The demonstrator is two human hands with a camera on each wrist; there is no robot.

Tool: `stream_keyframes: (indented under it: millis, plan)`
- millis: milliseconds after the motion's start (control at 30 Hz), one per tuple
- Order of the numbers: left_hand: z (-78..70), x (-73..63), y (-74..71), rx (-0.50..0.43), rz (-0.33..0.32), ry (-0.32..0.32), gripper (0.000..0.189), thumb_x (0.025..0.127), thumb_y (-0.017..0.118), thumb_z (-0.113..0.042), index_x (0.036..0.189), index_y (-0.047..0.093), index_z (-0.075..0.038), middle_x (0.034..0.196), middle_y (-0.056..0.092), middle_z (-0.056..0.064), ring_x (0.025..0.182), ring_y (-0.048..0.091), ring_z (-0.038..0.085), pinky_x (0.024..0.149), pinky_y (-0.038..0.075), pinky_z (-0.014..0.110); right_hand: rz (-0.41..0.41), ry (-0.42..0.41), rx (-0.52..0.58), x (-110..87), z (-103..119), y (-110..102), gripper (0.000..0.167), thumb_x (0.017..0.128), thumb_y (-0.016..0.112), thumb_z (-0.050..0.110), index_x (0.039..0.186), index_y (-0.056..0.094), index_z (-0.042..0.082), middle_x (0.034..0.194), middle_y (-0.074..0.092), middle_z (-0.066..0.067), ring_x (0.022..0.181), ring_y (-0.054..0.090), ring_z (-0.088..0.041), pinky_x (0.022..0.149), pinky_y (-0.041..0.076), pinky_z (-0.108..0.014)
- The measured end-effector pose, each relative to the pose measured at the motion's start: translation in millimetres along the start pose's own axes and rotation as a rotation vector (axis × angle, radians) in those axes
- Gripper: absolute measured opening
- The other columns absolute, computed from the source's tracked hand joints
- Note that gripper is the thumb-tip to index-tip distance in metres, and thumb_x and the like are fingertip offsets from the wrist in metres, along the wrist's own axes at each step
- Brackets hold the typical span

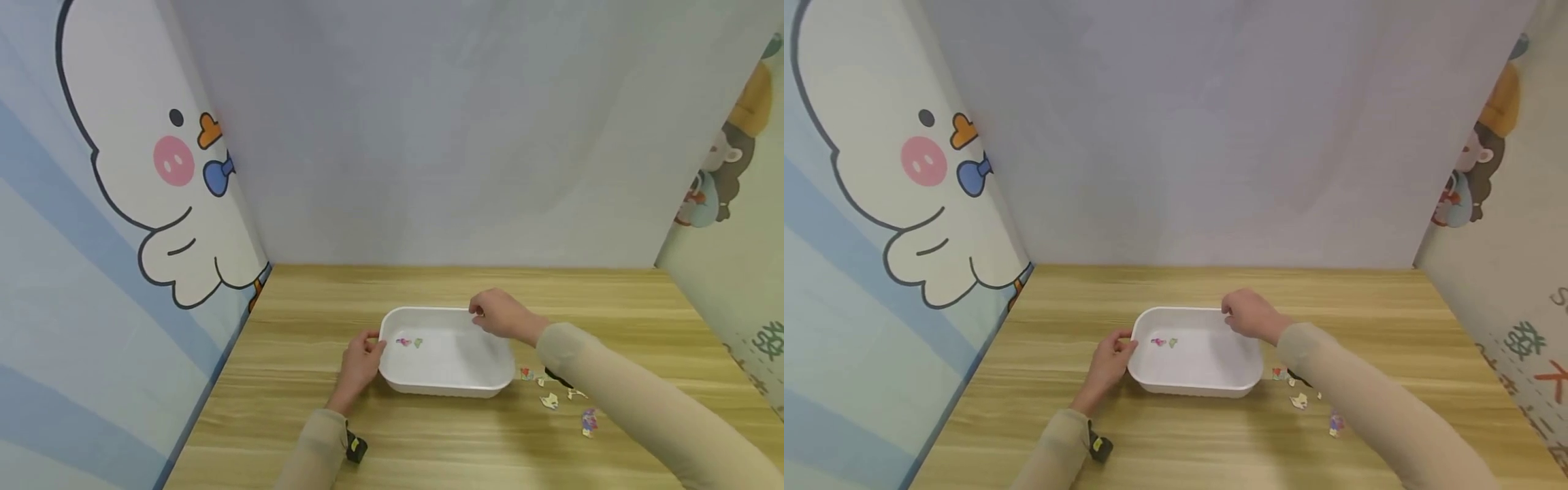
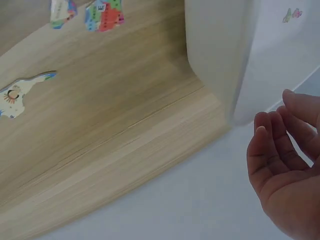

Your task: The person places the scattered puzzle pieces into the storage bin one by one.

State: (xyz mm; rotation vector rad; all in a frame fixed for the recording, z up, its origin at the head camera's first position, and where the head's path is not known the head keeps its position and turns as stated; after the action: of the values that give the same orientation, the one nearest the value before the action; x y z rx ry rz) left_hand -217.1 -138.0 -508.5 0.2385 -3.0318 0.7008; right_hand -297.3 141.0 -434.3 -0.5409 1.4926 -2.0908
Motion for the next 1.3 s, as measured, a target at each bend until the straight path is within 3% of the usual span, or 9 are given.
stream_keyframes:
  millis: [567,967,1300]
  plan:
    - [2.5,1.9,-3.6,0.017,-0.004,-0.011,0.025,0.092,0.062,-0.013,0.113,0.062,0.001,0.071,0.059,0.009,0.06,0.052,0.015,0.053,0.043,0.029,-0.059,0.05,-0.026,-31.6,-41,-20,0.016,0.084,0.069,0.005,0.095,0.067,-0.006,0.086,0.065,-0.013,0.082,0.061,-0.029,0.075,0.049,-0.044]
    - [3.9,-3.7,-3.0,0.001,0.03,-0.033,0.024,0.093,0.061,-0.012,0.113,0.061,0.001,0.074,0.061,0.015,0.061,0.052,0.016,0.054,0.043,0.027,0.074,0.131,-0.076,-72.9,-70,-16,0.017,0.083,0.067,0.002,0.096,0.065,-0.009,0.09,0.065,-0.018,0.083,0.061,-0.033,0.074,0.05,-0.046]
    - [4.0,-2.0,-2.9,-0.004,0.038,-0.027,0.025,0.093,0.061,-0.012,0.113,0.061,0.002,0.074,0.06,0.016,0.06,0.052,0.016,0.053,0.042,0.026,0.138,0.185,-0.019,-96.9,-90,-13,0.008,0.084,0.067,0.005,0.086,0.065,-0.002,0.079,0.06,-0.007,0.071,0.057,-0.022,0.066,0.049,-0.04]
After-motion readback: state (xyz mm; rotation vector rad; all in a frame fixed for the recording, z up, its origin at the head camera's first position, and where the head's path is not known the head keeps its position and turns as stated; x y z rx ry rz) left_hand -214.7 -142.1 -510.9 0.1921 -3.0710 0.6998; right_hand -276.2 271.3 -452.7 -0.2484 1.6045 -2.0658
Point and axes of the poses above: each hand's wrist, its own x-axis towards the middle knuckle, its own y-axis out of the palm, z = x × y, the point moved 1 cm from there along x, towards the middle knuckle
